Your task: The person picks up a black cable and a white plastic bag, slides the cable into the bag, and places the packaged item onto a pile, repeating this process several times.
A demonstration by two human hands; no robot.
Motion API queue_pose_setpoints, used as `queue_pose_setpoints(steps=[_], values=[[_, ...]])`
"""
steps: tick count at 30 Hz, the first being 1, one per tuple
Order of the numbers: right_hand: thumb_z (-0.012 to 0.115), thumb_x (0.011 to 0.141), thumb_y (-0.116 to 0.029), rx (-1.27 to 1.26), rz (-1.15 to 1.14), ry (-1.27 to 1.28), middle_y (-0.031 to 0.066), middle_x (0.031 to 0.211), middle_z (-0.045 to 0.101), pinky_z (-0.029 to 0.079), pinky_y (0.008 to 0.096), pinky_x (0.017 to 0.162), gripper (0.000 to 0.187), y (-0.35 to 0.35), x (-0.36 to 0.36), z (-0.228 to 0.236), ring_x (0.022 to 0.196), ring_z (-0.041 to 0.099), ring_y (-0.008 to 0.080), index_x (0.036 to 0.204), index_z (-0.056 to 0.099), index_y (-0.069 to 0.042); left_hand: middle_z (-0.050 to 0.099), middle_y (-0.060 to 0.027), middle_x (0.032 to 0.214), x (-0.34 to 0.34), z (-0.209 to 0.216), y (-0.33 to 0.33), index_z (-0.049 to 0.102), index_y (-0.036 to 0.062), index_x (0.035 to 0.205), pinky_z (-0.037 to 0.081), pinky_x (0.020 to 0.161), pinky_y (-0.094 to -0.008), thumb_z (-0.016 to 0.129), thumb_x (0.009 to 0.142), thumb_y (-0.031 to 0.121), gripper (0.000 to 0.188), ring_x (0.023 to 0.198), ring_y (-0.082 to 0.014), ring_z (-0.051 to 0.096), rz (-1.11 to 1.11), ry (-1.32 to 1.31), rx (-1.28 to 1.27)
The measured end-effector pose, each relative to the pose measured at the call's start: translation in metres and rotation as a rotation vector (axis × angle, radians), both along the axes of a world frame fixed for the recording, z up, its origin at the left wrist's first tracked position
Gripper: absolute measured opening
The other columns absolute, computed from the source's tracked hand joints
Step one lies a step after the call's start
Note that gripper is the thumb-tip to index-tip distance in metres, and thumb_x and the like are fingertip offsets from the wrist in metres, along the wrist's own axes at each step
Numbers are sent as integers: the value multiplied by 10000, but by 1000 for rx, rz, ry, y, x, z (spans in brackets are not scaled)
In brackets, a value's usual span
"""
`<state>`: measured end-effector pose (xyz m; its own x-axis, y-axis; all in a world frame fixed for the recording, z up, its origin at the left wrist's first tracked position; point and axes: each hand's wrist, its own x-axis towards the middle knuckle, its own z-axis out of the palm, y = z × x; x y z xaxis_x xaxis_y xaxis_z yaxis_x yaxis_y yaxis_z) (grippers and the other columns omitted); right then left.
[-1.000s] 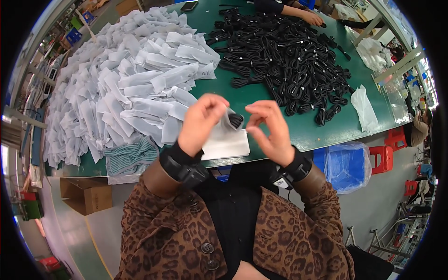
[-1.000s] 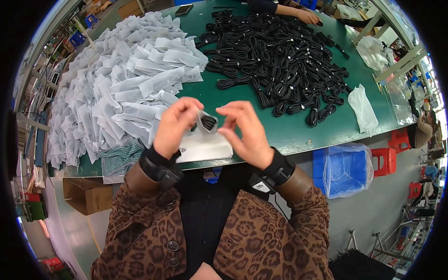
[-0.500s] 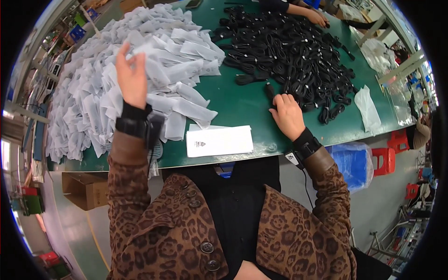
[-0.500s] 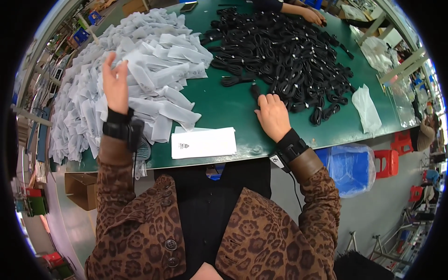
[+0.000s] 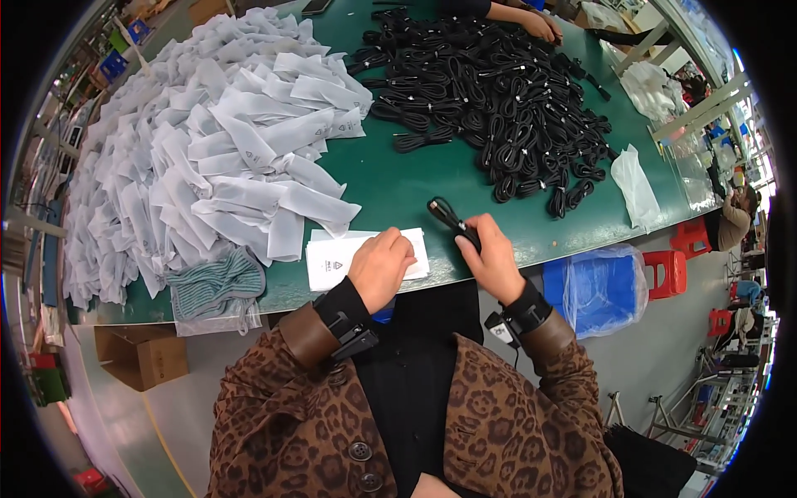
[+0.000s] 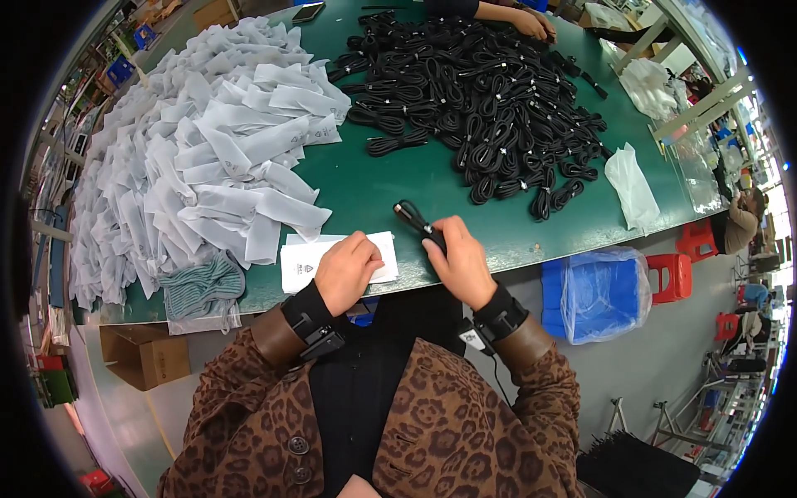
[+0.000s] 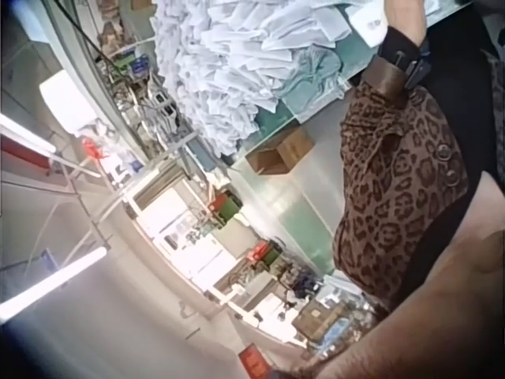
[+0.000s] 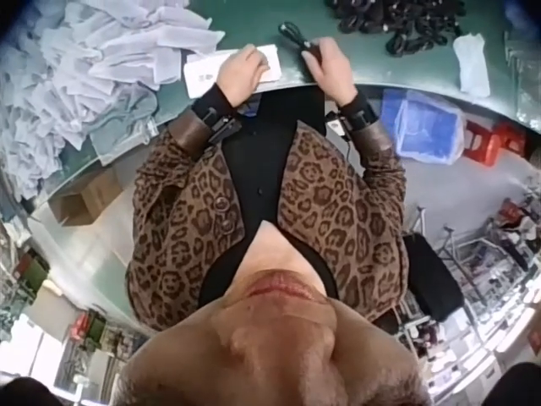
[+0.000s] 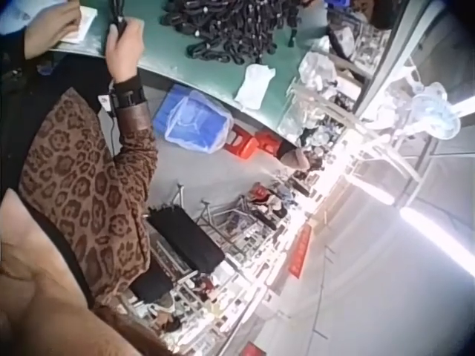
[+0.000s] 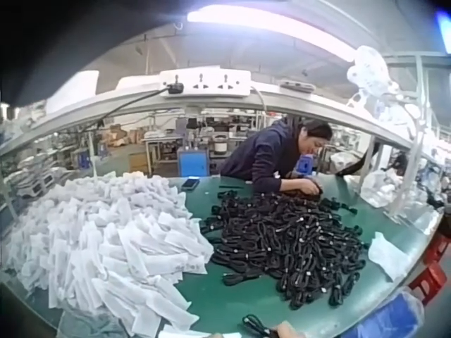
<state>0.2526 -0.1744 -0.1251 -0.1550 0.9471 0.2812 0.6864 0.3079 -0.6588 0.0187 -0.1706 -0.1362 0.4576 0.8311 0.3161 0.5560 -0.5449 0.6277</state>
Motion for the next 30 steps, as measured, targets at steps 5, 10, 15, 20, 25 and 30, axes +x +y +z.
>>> queue_pose_setpoints(steps=[5, 10, 15, 20, 25, 30], values=[[661, 884, -93, 11, 104, 27, 163, 951, 586, 481, 369, 719, 286, -24, -4, 16, 818, 599, 334, 1136, 568, 4, 567, -114, 842, -3, 0, 3, 593, 9, 869, 489, 674, -384, 678, 839, 60, 104, 766, -310, 598, 58, -187, -119], [651, 895, -96, -103, 213, 114, 145, 933, 600, 481, 361, 737, 290, -30, -3, 19, 825, 605, 314, 1167, 598, -10, 612, -78, 861, -8, 7, 0, 607, -8, 928, 469, 666, -274, 611, 895, 10, 38, 730, -184, 585, 131, -356, -425], [660, 895, -119, -161, 271, 142, 128, 927, 605, 484, 362, 748, 267, -28, -4, 12, 809, 602, 303, 1141, 634, -19, 621, -84, 880, -10, 12, -2, 601, -10, 928, 471, 674, -277, 611, 886, -12, 43, 743, -189, 585, 112, -364, -277], [687, 871, -100, -148, 327, 98, 118, 928, 594, 487, 356, 743, 283, -26, -8, 20, 789, 595, 297, 1136, 636, -18, 589, -113, 886, -9, 16, 1, 561, 13, 902, 473, 735, -373, 618, 836, -27, 97, 823, -304, 574, -86, -238, 86], [708, 844, -65, 85, 319, -145, 119, 959, 573, 491, 344, 697, 309, -27, -15, 34, 797, 603, 294, 1144, 635, -51, 589, -115, 941, -7, 25, 0, 554, 18, 884, 466, 780, -384, 629, 810, -33, 117, 903, -321, 557, -128, -211, 57], [738, 797, -18, 102, 205, 112, 107, 971, 568, 484, 303, 703, 363, -18, -28, 21, 758, 593, 243, 1147, 648, -57, 585, -124, 1001, -6, 37, 4, 555, 15, 886, 468, 771, -358, 641, 807, -23, 123, 905, -309, 557, -110, -212, 166]])
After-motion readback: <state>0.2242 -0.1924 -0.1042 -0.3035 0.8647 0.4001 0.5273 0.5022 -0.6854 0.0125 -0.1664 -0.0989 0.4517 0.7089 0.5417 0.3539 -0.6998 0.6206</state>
